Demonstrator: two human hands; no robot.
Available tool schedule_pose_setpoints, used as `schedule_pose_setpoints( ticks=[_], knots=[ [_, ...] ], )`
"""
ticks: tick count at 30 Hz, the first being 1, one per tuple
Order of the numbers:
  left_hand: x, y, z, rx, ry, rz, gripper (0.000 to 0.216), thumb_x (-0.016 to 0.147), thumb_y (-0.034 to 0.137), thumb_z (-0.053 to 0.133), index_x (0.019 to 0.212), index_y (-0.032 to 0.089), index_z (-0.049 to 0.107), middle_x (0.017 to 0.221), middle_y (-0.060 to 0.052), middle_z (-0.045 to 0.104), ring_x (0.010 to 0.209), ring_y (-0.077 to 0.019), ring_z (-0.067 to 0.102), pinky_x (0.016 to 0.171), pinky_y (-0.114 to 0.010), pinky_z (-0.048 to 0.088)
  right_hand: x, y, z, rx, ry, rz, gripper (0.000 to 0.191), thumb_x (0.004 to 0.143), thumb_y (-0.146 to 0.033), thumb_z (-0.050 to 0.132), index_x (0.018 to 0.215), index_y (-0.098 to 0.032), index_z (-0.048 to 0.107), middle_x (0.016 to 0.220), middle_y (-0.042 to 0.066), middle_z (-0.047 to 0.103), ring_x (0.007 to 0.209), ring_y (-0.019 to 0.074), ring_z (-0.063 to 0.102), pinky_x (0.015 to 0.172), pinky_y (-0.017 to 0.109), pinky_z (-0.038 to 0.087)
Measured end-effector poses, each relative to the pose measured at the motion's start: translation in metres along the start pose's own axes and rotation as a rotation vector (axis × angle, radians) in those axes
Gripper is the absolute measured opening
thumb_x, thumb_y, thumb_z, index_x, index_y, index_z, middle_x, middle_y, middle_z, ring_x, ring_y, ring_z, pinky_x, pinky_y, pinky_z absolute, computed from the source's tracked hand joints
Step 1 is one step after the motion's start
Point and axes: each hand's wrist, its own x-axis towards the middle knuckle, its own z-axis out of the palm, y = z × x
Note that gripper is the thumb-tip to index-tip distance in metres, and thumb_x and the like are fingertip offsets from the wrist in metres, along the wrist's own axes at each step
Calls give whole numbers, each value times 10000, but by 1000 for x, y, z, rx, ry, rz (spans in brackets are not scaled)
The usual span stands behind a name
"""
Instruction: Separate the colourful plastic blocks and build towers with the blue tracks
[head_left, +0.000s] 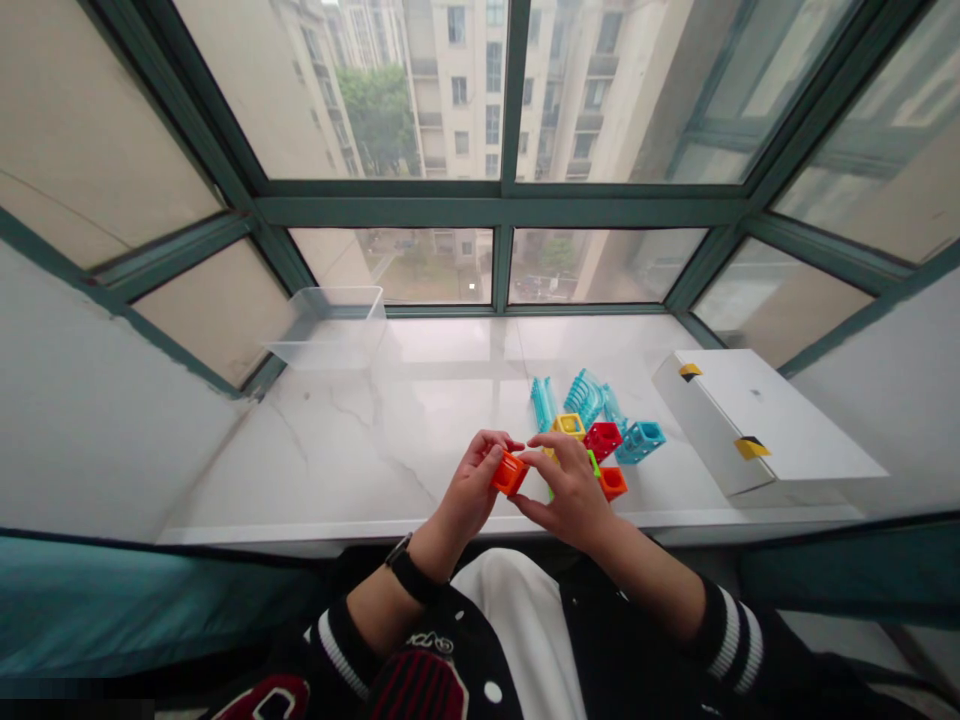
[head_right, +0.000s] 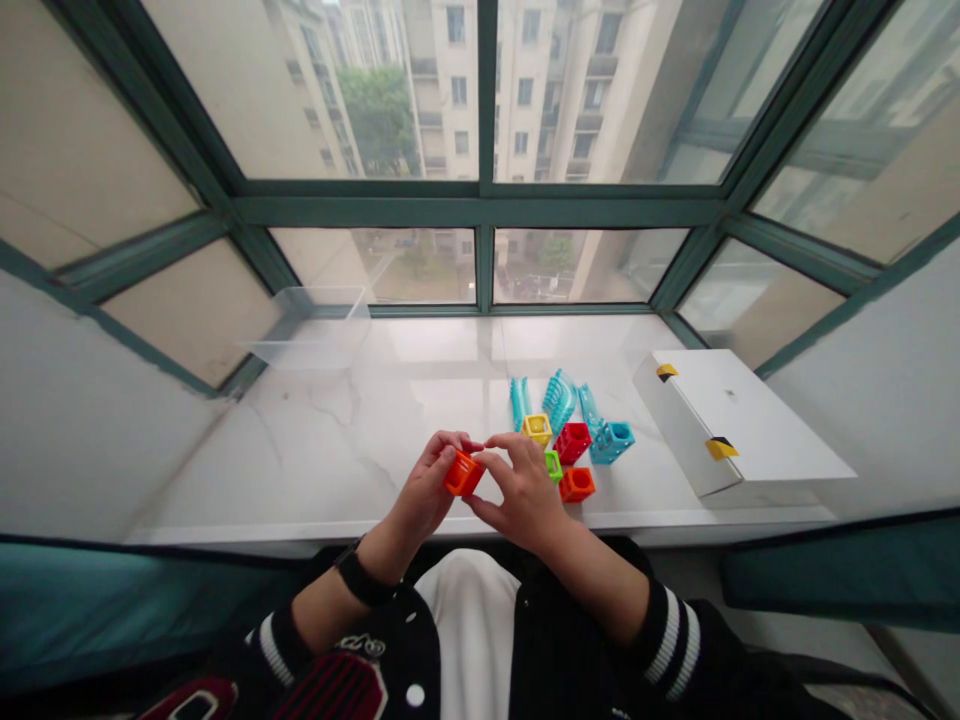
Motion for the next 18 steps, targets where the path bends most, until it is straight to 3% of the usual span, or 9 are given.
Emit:
schedule_pose_setpoints(
  ticks=[3,6,13,18],
  knots=[
    [1,-1,-6,136,7,78,218,920,429,756,959,220,703,1155,-50,631,1099,-189,621,957,-301,517,1,4,-4,41,63,-34,419,861,-248,755,1252,-275,607,1252,107,622,1168,320,595,987,517,506],
    [2,-4,-12,232,-2,76,245,910,409,774,1071,226,742,1142,-64,687,1034,-185,642,921,-305,529,0,11,-10,87,70,-63,452,873,-194,724,1295,-291,592,1241,95,636,1157,298,616,983,495,538],
    [1,-12,-12,162,-54,-19,273,883,375,813,1087,209,744,975,-42,745,887,-156,676,819,-278,547,-5,19,-13,170,52,-87,485,881,-136,695,1324,-303,593,1284,98,613,1172,271,624,997,467,575],
    [-2,-14,-9,166,-119,-75,278,898,384,796,1097,199,736,999,-54,745,883,-156,680,806,-275,556,-2,19,-20,262,37,-116,442,875,-139,699,1279,-295,609,1217,82,651,1115,254,654,959,430,592]
  ],
)
